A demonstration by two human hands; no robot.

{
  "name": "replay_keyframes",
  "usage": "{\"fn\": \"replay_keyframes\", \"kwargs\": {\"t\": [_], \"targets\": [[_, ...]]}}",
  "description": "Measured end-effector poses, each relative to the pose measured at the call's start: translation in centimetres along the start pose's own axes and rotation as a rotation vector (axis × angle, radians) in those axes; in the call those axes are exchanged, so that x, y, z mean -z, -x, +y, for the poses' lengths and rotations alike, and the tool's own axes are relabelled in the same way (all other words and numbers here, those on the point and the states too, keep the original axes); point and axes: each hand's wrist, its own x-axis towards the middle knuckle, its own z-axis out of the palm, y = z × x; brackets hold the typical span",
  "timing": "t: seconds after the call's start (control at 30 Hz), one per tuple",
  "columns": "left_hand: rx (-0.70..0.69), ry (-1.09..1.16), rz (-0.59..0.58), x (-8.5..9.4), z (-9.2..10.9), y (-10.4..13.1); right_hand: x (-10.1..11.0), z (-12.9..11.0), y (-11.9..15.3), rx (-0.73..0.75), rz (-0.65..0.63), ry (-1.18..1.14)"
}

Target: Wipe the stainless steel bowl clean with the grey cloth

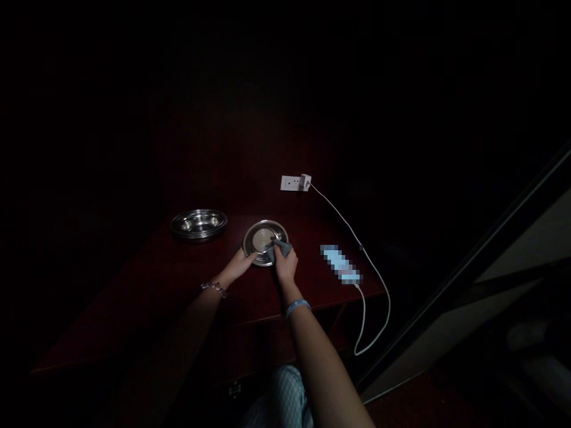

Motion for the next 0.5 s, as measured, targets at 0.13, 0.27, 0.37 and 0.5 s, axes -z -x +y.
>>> {"fn": "replay_keyframes", "kwargs": {"t": [0.13, 0.27, 0.37, 0.5], "targets": [[0.064, 0.069, 0.065, -0.1, 0.8, 0.0, 0.1, 0.0, 0.1, 0.019, -0.009, 0.0], [0.15, 0.069, 0.138, 0.2, 1.2, 0.0, 0.1, 0.0, 0.2, 0.044, -0.034, 0.017], [0.156, 0.034, 0.145, 0.6, 1.1, 0.0, 0.1, -0.1, 0.3, 0.058, -0.045, 0.023], [0.107, 0.033, 0.142, 0.6, 0.6, -0.2, 0.0, 0.0, 0.2, 0.05, -0.027, 0.024]]}}
